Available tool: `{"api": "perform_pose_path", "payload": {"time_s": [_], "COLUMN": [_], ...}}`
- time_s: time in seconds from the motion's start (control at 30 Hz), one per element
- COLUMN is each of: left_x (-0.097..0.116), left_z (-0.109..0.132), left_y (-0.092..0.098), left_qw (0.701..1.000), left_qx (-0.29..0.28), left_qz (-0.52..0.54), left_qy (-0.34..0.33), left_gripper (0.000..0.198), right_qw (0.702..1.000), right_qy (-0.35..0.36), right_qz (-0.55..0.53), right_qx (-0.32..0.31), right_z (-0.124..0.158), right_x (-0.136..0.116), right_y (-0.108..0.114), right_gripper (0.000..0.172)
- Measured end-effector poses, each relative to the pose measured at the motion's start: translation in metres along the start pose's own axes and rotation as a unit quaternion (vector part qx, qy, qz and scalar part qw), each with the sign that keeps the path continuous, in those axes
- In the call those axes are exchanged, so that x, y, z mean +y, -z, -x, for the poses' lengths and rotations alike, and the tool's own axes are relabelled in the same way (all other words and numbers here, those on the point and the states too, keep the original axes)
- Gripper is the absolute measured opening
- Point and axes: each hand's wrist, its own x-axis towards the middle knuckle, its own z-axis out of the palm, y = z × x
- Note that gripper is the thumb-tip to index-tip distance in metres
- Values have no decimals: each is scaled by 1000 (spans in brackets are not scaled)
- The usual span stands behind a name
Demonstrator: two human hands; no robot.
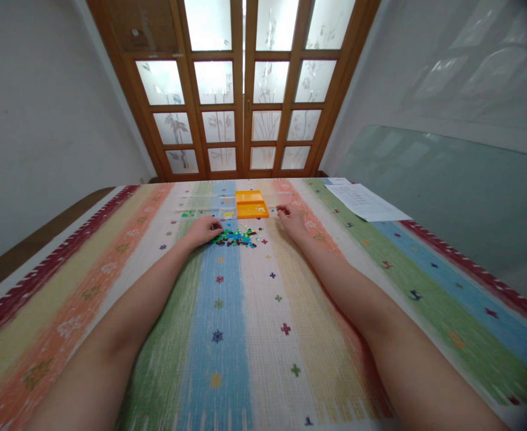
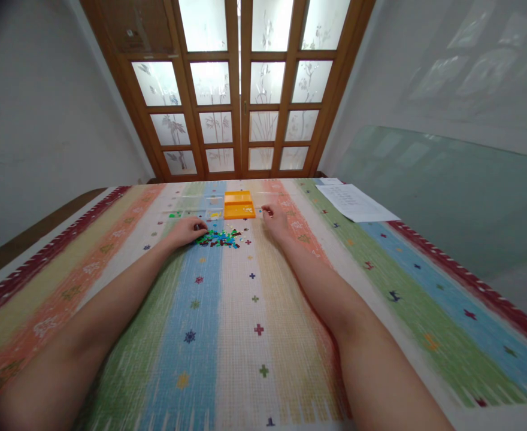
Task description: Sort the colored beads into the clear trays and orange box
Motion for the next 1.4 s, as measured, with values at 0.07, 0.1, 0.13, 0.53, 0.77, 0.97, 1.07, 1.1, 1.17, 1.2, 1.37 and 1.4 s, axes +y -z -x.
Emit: {"api": "perform_pose_path", "payload": {"time_s": [0.07, 0.1, 0.13, 0.53, 0.77, 0.97, 1.07, 1.1, 1.17, 1.2, 1.37, 1.4], "left_x": [3, 4, 5, -9, -23, -25, -28, -29, -31, -32, -33, -33], "left_z": [-1, -2, -2, -5, -9, -7, -7, -7, -7, -7, -8, -8], "left_y": [-3, -4, -5, -13, -8, -1, -1, 0, 0, 1, 4, 5], "left_qw": [1000, 1000, 1000, 984, 913, 867, 846, 838, 826, 822, 810, 808], "left_qx": [7, 11, 15, 109, 214, 260, 276, 281, 287, 288, 310, 313], "left_qz": [3, 6, 11, 109, 289, 351, 385, 396, 414, 420, 417, 416], "left_qy": [15, 18, 20, 88, 192, 240, 246, 247, 253, 255, 272, 276], "left_gripper": [16, 14, 13, 15, 14, 16, 22, 25, 28, 30, 33, 33], "right_qw": [1000, 1000, 1000, 999, 999, 999, 999, 999, 999, 999, 999, 999], "right_qy": [1, 3, 5, 16, 23, 33, 31, 30, 28, 28, 26, 27], "right_qz": [-1, -2, -4, 5, 5, 4, 4, 4, 5, 5, 8, 8], "right_qx": [-11, -17, -21, -40, -40, -36, -36, -37, -38, -37, -39, -38], "right_z": [3, 4, 5, 9, 10, 10, 10, 10, 10, 10, 11, 11], "right_x": [-5, -8, -10, -18, -16, -14, -14, -14, -13, -13, -15, -15], "right_y": [-1, -2, -2, -4, -5, -7, -8, -8, -8, -8, -8, -8], "right_gripper": [25, 25, 26, 25, 24, 24, 23, 23, 23, 22, 23, 23]}}
